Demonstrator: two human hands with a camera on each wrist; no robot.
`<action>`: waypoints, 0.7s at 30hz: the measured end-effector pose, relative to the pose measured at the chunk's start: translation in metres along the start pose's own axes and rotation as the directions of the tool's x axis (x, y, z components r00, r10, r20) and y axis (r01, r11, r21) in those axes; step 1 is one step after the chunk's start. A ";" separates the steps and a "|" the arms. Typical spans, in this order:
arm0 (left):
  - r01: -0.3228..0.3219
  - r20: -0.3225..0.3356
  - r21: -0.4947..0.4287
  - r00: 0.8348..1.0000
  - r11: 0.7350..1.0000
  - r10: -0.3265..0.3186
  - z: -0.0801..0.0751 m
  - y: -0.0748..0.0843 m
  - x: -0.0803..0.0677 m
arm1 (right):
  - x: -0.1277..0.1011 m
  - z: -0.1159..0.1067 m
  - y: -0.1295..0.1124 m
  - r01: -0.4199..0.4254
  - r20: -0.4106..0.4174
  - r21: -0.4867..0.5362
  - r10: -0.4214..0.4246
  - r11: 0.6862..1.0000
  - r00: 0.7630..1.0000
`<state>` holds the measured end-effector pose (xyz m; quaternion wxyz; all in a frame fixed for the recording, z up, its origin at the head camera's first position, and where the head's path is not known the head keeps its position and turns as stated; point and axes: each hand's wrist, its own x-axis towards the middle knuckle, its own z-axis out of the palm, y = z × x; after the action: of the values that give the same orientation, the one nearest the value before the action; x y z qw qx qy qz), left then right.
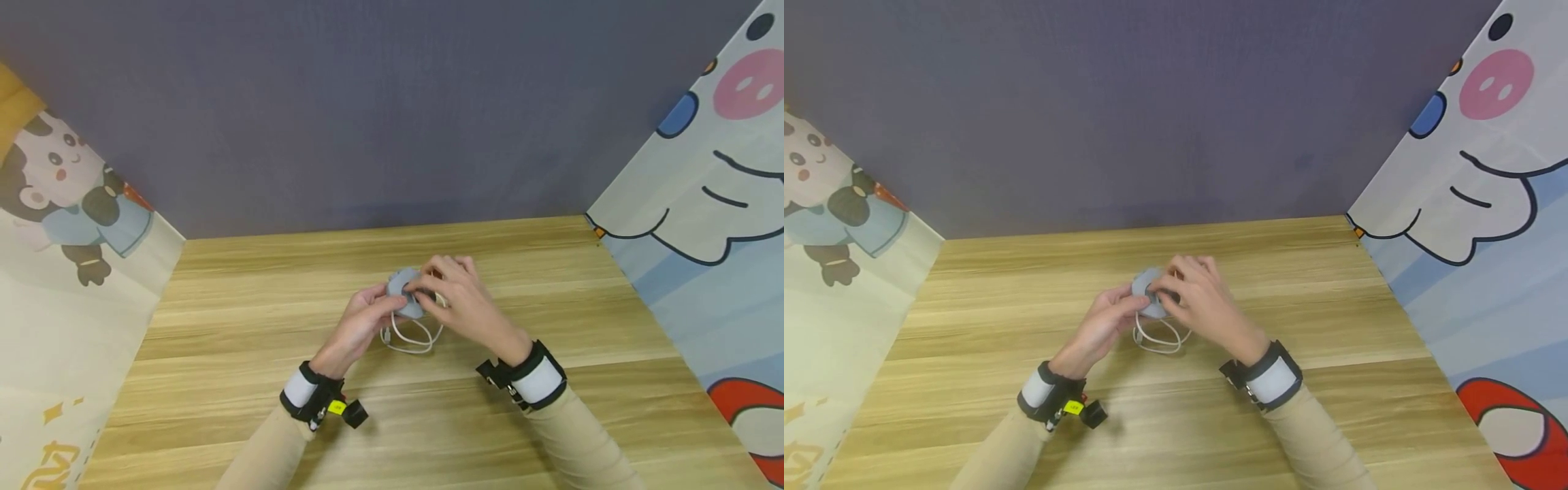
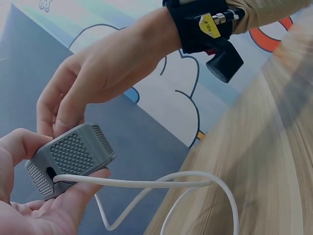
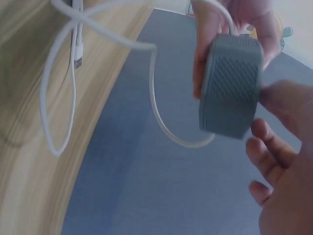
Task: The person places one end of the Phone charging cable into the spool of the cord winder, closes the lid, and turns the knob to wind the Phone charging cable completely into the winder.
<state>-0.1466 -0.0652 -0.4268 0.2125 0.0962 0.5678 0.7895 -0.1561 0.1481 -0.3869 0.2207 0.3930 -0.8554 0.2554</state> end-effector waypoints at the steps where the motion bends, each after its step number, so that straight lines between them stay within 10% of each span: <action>1: 0.001 0.001 0.004 1.000 1.000 -0.001 0.000 0.000 0.000 | 0.000 -0.001 0.001 0.012 0.016 -0.002 -0.012 1.000 1.000; 21: 0.044 0.089 0.038 0.995 0.998 -0.047 -0.006 0.000 -0.001 | 0.004 -0.018 0.008 0.213 0.251 -0.196 -0.161 0.957 0.954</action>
<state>-0.1483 -0.0713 -0.4287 0.2540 0.1224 0.5738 0.7690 -0.1619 0.1613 -0.3730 0.1846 0.4729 -0.8570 0.0889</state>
